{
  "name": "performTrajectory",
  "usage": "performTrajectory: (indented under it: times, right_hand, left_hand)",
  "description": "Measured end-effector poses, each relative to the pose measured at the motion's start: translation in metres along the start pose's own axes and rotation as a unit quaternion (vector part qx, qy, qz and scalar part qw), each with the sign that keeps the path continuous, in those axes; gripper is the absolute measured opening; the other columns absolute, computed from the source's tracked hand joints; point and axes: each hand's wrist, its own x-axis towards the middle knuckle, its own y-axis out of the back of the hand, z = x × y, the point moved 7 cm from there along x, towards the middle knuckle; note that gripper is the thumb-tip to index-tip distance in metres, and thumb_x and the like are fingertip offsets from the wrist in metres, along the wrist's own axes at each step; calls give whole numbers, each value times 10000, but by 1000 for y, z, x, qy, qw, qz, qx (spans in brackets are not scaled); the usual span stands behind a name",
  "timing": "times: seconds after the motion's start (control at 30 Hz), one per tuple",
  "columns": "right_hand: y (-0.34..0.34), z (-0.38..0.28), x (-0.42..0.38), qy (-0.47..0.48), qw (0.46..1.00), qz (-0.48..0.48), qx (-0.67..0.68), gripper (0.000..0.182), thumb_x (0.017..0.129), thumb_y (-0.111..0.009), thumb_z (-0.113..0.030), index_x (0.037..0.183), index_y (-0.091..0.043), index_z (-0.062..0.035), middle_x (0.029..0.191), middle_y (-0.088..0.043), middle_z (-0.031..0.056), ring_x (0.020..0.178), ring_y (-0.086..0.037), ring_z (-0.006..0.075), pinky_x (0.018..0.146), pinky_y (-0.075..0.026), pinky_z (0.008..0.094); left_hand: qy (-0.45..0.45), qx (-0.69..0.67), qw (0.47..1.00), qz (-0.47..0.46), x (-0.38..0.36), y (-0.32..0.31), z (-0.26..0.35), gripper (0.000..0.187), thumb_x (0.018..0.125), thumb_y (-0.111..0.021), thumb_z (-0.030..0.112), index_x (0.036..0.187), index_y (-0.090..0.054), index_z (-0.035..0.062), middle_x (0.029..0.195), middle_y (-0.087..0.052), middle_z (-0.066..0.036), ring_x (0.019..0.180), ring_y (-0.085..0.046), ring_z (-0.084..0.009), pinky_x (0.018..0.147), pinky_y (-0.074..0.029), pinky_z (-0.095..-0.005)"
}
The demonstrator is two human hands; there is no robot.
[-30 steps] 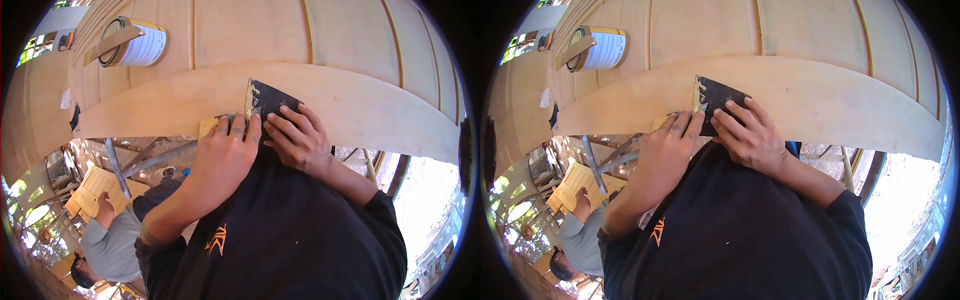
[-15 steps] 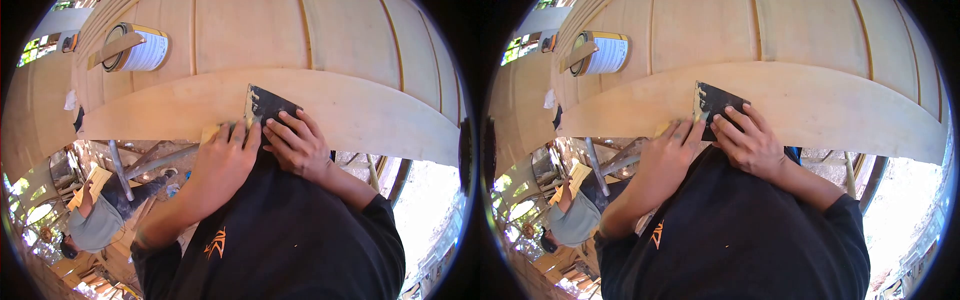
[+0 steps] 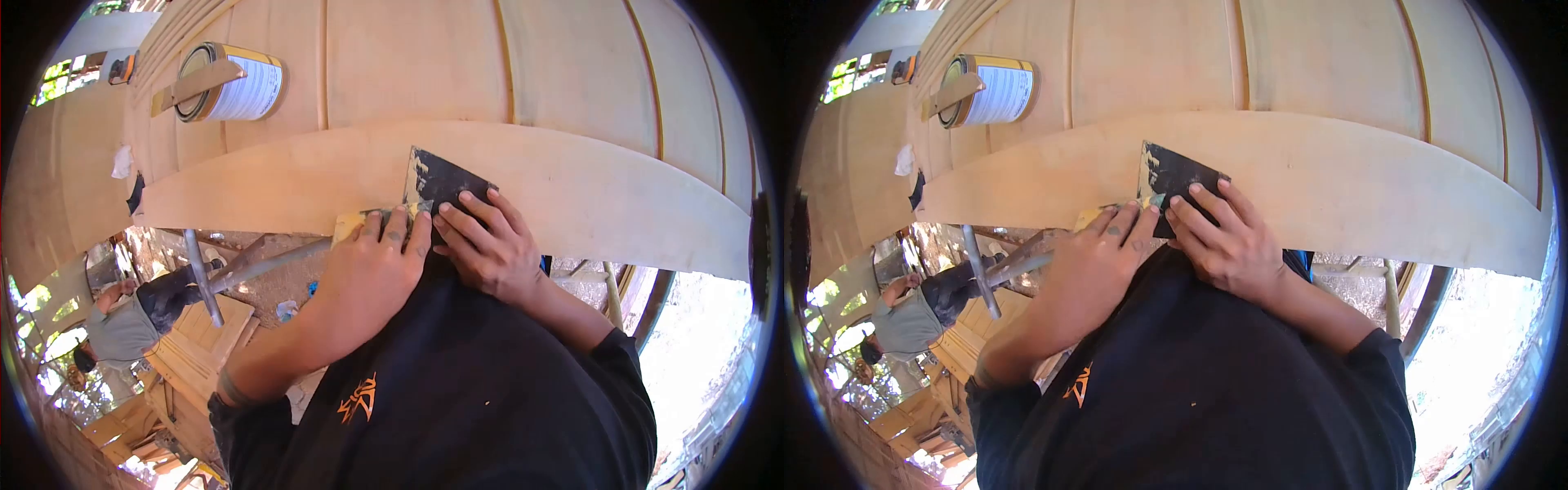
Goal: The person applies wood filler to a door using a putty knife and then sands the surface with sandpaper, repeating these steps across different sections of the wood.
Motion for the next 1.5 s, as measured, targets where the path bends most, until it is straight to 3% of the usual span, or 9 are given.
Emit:
performTrajectory:
  times: [0.17, 0.3, 0.43, 0.67, 1.03, 1.1, 1.23, 1.33, 1.5]
  right_hand:
    - [3, 0, 1, -5, 1000, -13, 7, 322, 839, -728, -277, 1108, -727, -99, 1233, -638, 38, 1201, -582, 247, 1085, -421, 466]
    - [2, 2, 2, 16, 999, -9, 26, 271, 820, -742, -198, 1065, -734, -83, 1203, -657, 68, 1190, -599, 276, 1084, -418, 486]
    - [-5, 0, 1, 20, 999, -20, 15, 258, 797, -734, -162, 1034, -733, -60, 1193, -660, 105, 1186, -601, 307, 1072, -423, 516]
    - [-14, 2, -10, 18, 999, -30, -22, 296, 835, -697, -188, 1088, -707, -36, 1166, -653, 136, 1176, -597, 329, 1065, -425, 539]
    - [-14, 3, -11, 52, 998, 17, 8, 238, 767, -710, -110, 995, -728, -43, 1176, -646, 163, 1179, -593, 354, 1059, -427, 547]
    - [-1, -4, -5, 53, 996, 18, 76, 247, 724, -742, -104, 965, -735, -51, 1179, -647, 157, 1199, -582, 360, 1056, -428, 550]
    - [5, -10, 4, 21, 1000, 0, 14, 273, 802, -758, -207, 1043, -727, -82, 1199, -649, 71, 1199, -586, 261, 1067, -440, 470]
    - [6, 2, 10, 6, 1000, -14, 20, 320, 821, -751, -258, 1093, -716, -93, 1212, -641, 38, 1204, -576, 236, 1077, -431, 445]
    - [1, 1, 2, -19, 999, -10, 32, 344, 828, -742, -299, 1113, -699, -113, 1311, -595, 68, 1272, -532, 256, 1110, -381, 466]
  left_hand:
    - [3, 10, 1000, 11, 16, 5, 0, 511, 854, -604, 119, 1342, -545, -21, 1250, -628, -234, 1098, -663, -375, 801, -594, -402]
    - [26, 14, 999, -33, 4, -1, 7, 459, 844, -609, 153, 1265, -594, -27, 1106, -662, -210, 959, -689, -325, 729, -579, -365]
    - [26, -20, 997, 73, 24, 2, 2, 312, 819, -622, 177, 1021, -657, -58, 935, -674, -170, 839, -691, -266, 649, -550, -347]
    - [5, -27, 990, 137, 24, -5, 8, 243, 783, -632, 190, 878, -675, -29, 820, -669, -125, 746, -679, -240, 596, -512, -354]
    - [47, -65, 992, 98, 26, -15, 7, 159, 757, -632, 193, 783, -689, 48, 764, -698, -99, 709, -709, -249, 573, -536, -371]
    - [22, -154, 979, 131, 1, -7, 9, 159, 774, -626, 192, 825, -693, 56, 782, -704, -116, 729, -720, -262, 589, -550, -383]
    - [89, 41, 987, 130, 22, 3, 4, 389, 787, -667, 124, 1156, -611, 15, 944, -691, -140, 855, -709, -292, 689, -572, -399]
    - [62, -43, 988, 133, 21, 9, -7, 456, 769, -655, 33, 1220, -600, 7, 981, -677, -161, 834, -699, -312, 711, -569, -397]
    - [161, -98, 973, 130, -50, 21, -34, 533, 759, -574, -67, 1285, -576, 19, 1088, -674, -187, 1006, -661, -358, 835, -553, -432]
